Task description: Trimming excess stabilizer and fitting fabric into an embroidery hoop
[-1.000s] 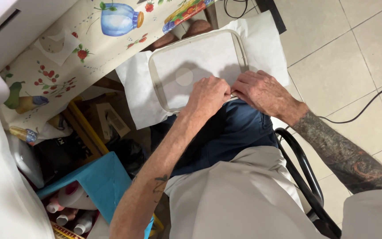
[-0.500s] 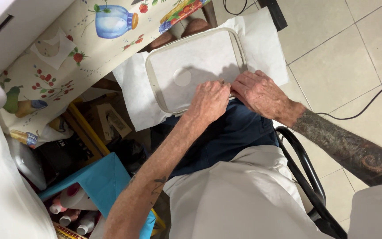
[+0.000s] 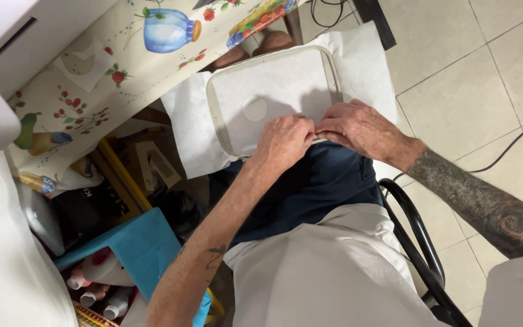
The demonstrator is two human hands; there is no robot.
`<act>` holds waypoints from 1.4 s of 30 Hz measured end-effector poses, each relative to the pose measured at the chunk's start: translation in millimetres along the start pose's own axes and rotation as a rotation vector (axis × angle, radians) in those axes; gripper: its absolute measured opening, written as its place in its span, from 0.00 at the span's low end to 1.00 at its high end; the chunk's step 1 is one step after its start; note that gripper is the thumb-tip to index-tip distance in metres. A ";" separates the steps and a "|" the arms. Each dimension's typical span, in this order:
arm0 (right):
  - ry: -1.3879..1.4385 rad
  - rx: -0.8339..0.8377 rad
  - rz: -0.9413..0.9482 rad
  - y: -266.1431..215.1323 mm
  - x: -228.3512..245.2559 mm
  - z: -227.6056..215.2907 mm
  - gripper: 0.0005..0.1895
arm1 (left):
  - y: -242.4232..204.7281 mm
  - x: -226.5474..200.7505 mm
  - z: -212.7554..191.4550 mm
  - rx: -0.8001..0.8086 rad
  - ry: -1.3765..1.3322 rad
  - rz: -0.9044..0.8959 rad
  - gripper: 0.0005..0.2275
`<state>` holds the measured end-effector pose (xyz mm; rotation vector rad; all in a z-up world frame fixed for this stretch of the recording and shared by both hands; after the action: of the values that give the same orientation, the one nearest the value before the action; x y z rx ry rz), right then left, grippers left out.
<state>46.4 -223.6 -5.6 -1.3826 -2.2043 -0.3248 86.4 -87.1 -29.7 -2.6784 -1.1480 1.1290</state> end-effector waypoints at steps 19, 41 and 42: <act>-0.288 0.130 -0.322 13.9 -7.5 40.2 0.10 | -23.4 21.8 -17.7 0.025 0.035 -0.062 0.06; -0.200 -0.172 -0.123 62.3 -25.1 -28.9 0.12 | -24.9 30.8 -18.6 -0.182 -0.059 0.040 0.16; -0.201 -0.171 -0.127 72.3 -30.1 -27.5 0.12 | -15.4 38.1 -28.5 -0.186 -0.060 0.039 0.16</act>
<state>129.4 -226.5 -3.6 -1.4206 -2.4861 -0.4454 112.5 -44.5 -27.7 -2.8334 -1.2760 1.1701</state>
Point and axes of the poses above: each hand's wrist, its own y-axis towards the middle knuckle, its own z-axis out of the palm, x = y × z, the point moved 3 cm from there along y, towards the middle knuckle, and after that the axes turned 2 degrees about -x, right-handed, at the moved point
